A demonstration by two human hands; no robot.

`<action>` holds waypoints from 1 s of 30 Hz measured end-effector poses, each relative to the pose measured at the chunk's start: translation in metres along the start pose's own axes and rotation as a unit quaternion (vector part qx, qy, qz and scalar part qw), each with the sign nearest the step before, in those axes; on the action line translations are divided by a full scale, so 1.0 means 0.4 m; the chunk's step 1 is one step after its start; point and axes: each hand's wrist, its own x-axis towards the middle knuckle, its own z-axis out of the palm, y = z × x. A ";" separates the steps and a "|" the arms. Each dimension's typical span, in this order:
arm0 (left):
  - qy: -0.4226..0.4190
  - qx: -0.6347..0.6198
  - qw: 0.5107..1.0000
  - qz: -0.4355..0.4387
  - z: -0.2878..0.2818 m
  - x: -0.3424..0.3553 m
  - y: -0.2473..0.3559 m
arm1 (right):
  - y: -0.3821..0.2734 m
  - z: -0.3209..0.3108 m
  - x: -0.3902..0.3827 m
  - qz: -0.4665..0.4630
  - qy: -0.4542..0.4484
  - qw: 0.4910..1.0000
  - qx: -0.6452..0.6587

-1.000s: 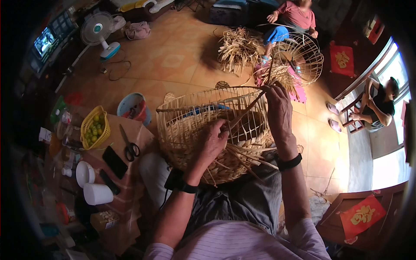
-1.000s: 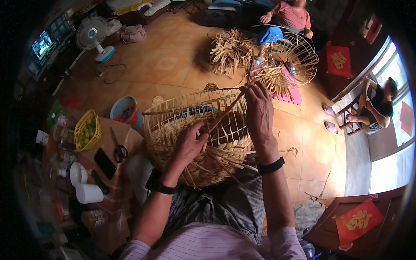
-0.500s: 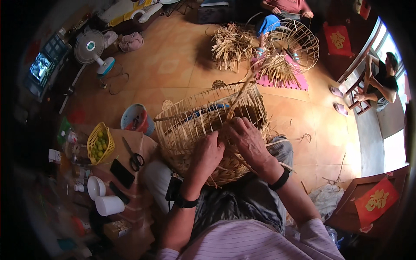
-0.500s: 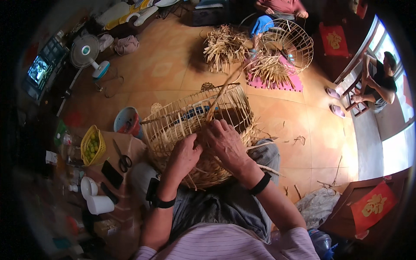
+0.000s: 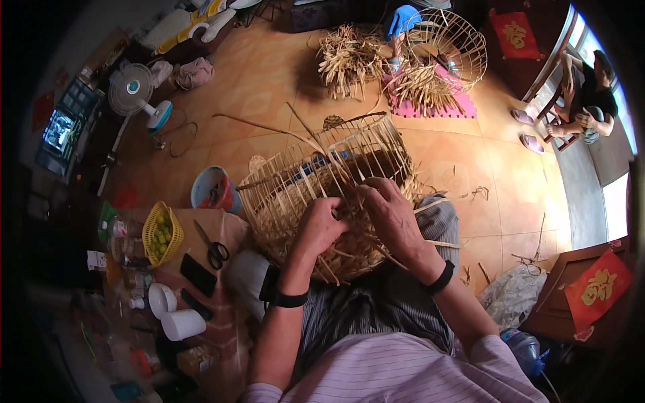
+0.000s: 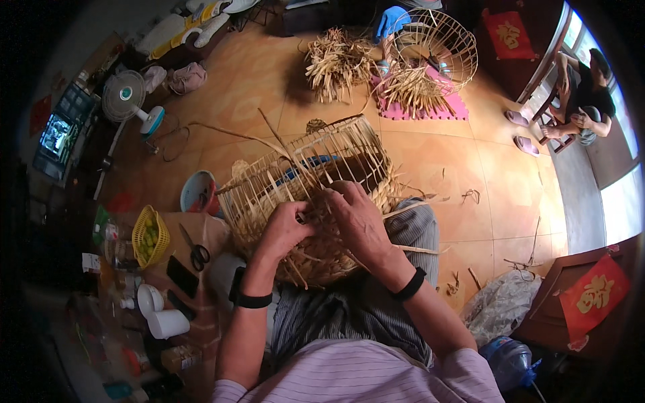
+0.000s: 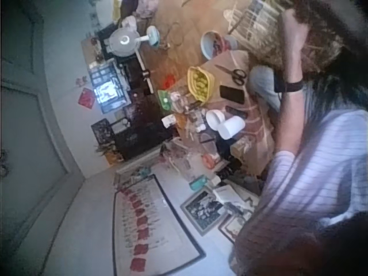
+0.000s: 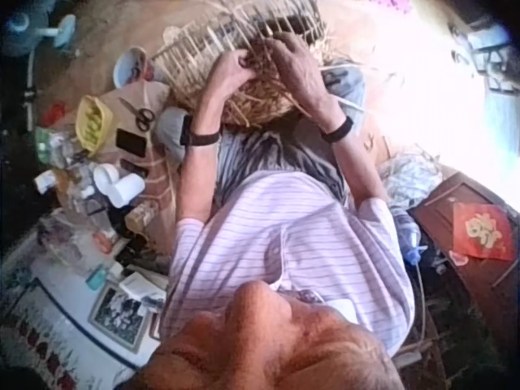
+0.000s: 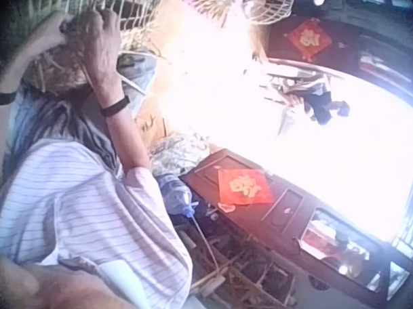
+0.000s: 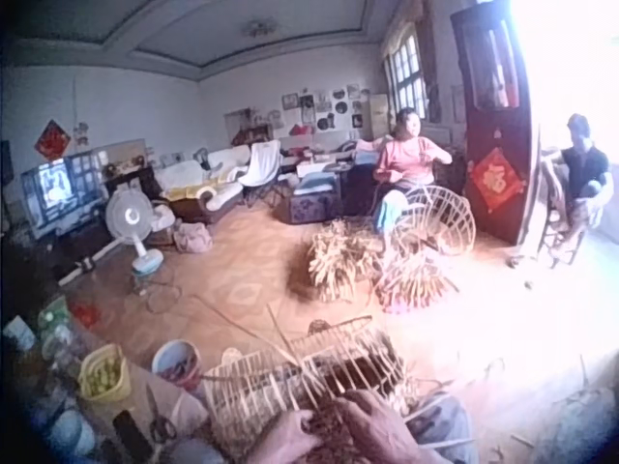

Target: Weaving a large wooden or bamboo basket structure using long thin strips.

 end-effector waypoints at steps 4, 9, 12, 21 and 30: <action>-0.005 -0.008 1.000 -0.004 0.002 0.000 -0.001 | -0.001 -0.008 -0.035 -0.010 -0.005 1.000 -0.022; 0.001 -0.003 1.000 -0.009 0.003 0.017 -0.028 | 0.001 -0.006 -0.039 -0.043 -0.036 0.997 -0.049; -0.049 0.038 0.997 -0.047 -0.009 0.028 0.001 | 0.003 -0.019 -0.030 -0.047 -0.051 0.997 -0.047; 0.027 0.050 0.998 0.027 0.009 -0.029 -0.008 | 0.019 -0.019 -0.004 -0.044 -0.090 0.992 -0.075; 0.201 0.138 0.958 0.153 0.051 -0.094 0.002 | -0.041 -0.036 0.001 0.005 -0.150 0.988 -0.034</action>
